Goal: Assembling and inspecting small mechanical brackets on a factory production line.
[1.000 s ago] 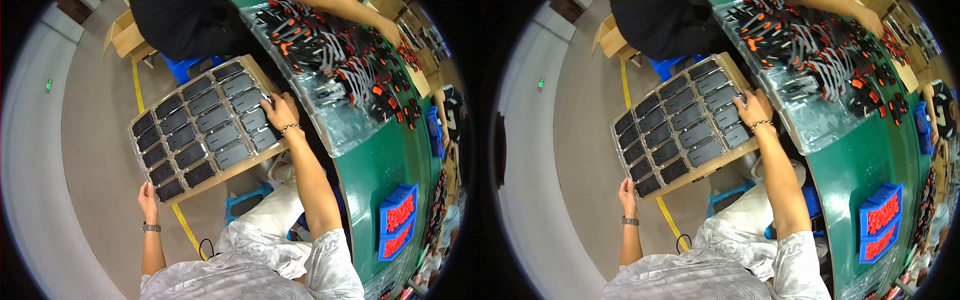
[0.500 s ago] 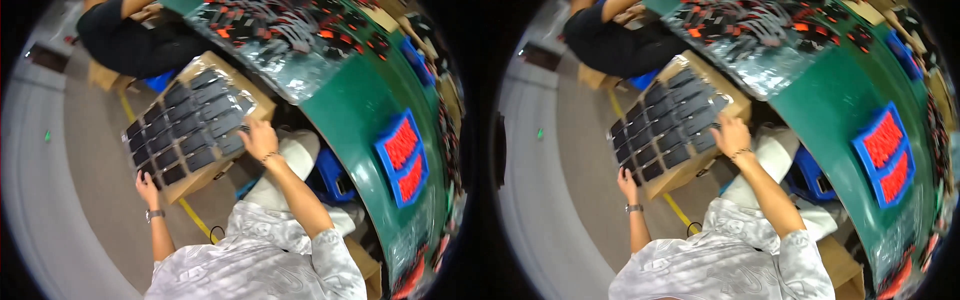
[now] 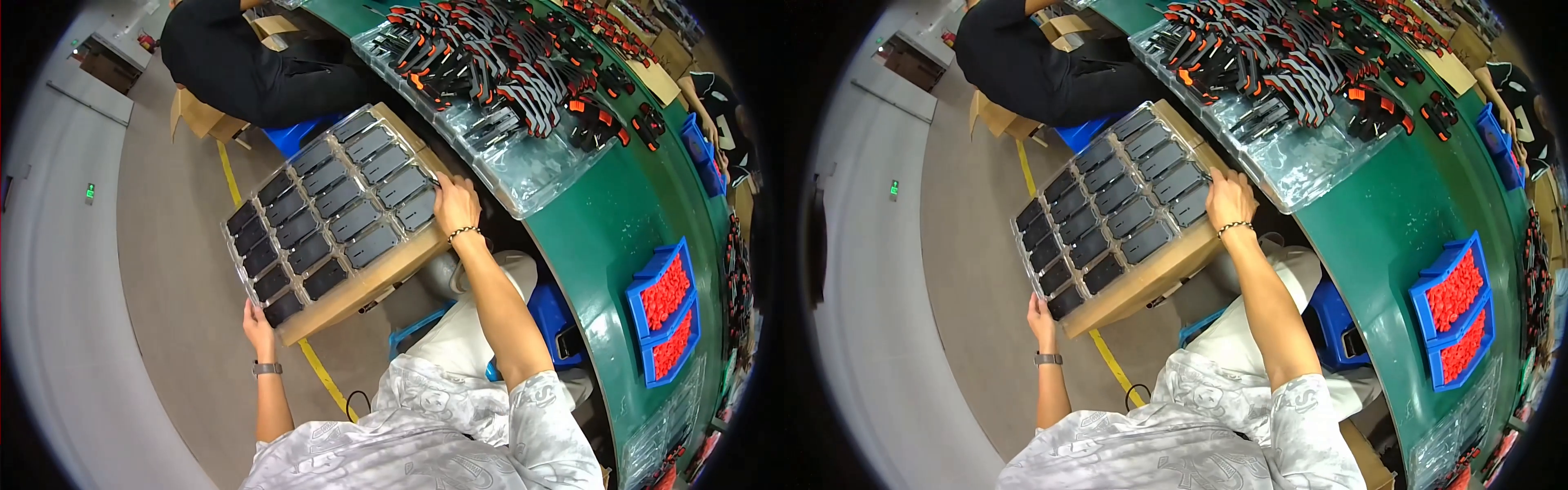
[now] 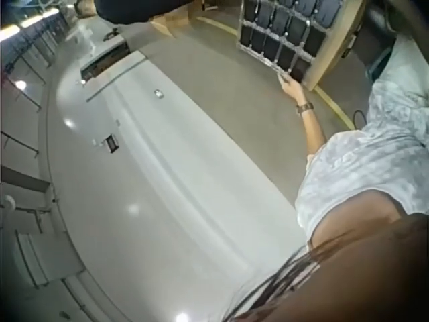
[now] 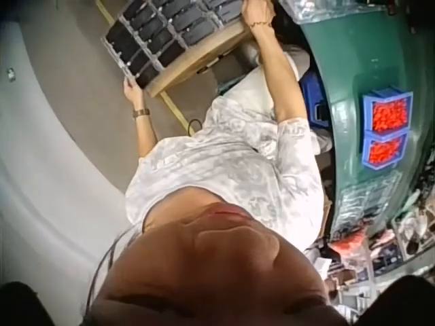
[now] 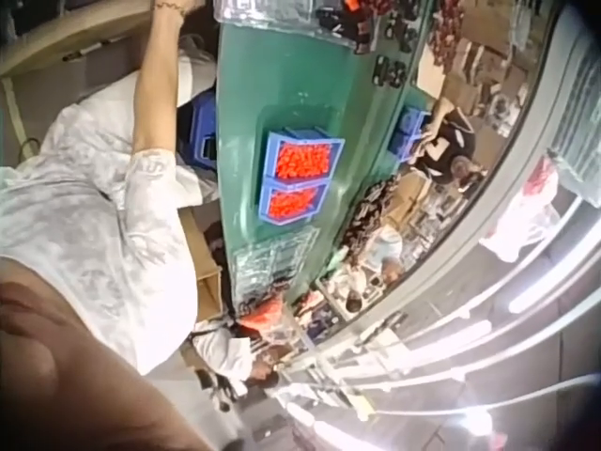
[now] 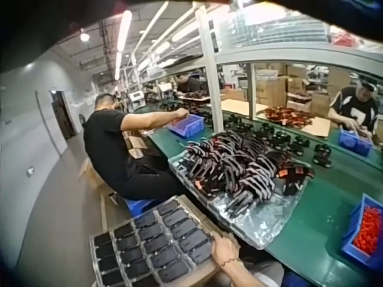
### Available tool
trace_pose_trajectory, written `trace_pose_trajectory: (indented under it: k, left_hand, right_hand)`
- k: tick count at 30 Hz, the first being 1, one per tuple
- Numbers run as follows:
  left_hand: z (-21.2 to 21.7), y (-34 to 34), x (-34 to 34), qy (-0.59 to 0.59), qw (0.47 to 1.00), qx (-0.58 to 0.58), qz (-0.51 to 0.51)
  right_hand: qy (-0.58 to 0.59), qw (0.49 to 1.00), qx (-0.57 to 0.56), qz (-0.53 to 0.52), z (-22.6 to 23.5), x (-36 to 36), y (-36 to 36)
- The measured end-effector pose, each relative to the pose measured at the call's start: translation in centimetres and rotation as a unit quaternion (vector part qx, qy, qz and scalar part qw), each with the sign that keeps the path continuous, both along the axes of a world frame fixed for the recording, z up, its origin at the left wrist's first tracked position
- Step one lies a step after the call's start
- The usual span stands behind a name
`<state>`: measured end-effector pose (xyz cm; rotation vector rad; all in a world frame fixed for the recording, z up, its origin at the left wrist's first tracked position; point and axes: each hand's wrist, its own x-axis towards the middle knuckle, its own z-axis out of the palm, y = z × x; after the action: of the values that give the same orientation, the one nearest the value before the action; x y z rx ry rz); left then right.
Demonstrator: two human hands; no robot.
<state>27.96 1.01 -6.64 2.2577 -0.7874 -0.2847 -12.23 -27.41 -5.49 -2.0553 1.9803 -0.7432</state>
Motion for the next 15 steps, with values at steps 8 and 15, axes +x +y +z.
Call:
trace_pose_trajectory:
  k: [8, 15]
  left_hand:
    - [-0.3, 2.1, 0.4, -0.048, 0.998, 0.024, -0.041]
    - [5.2, -5.4, -0.9, -0.117, 0.988, -0.076, -0.066]
  right_hand:
    - [-0.063, 0.991, 0.122, -0.005, 1.3, -0.9, -1.0]
    - [-0.154, 0.985, -0.071, 0.007, 6.8, -2.6, 10.5]
